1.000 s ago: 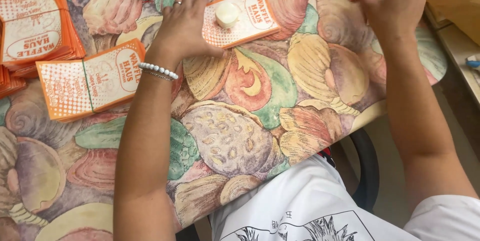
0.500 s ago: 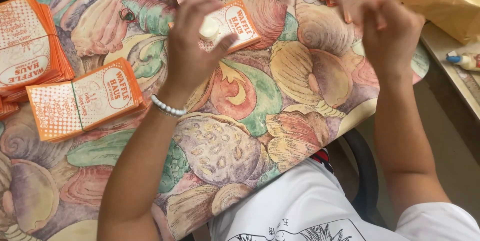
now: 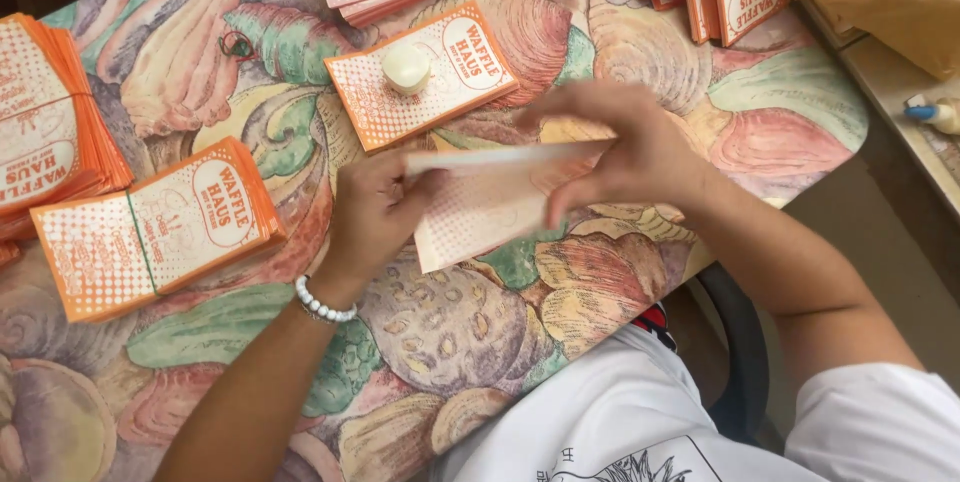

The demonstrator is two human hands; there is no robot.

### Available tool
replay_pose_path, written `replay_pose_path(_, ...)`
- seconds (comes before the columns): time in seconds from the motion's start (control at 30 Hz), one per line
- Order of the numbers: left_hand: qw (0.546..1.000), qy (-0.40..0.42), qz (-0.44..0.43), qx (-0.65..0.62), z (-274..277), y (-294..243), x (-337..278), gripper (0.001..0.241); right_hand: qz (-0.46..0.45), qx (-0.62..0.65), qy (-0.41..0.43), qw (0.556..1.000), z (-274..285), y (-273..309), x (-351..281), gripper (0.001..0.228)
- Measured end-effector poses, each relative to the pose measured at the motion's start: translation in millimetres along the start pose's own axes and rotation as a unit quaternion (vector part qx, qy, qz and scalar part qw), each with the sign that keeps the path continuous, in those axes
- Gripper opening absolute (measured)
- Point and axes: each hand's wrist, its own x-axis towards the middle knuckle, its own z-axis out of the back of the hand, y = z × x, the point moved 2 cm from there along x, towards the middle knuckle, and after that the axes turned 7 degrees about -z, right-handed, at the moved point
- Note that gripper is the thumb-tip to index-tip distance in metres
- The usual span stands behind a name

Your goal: A person rapidly counts and stacks paper bags on a table in a factory setting.

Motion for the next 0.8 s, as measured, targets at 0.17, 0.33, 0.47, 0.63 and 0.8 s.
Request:
replay_pose_path(0.17, 0.969, -0.165, 0.16, -0.089, 3, 1, -4, 0.016, -0.084, 0.159, -0.093, 0.979, 1, -55, 17, 0.103)
replay_pose_path(0.33, 0.959, -0.17, 0.196, -0.114, 2, -14, 2, 0.019, -0.23, 0.251, -0.14, 0.93, -14, -60, -2, 0.08)
replay_pose_path(0.47, 0.945, -0.228, 0.184, -0.147, -6, -20, 1, 0.014, -0.285, 0.273, -0.09, 0.914, -19, -57, -4, 0.076)
replay_pose_path(0.63, 0.932, -0.23, 0.203, -0.195, -10, -15, -10, 0.021, -0.295, 0.251, -0.115, 0.915, -16, -46, -5, 0.054)
replay_pose_path(0.8, 0.927, -0.238, 0.215, -0.195, -14, -3, -29, 0.02, -0.276, 0.271, -0.056, 0.92, -7, -55, -6, 0.048)
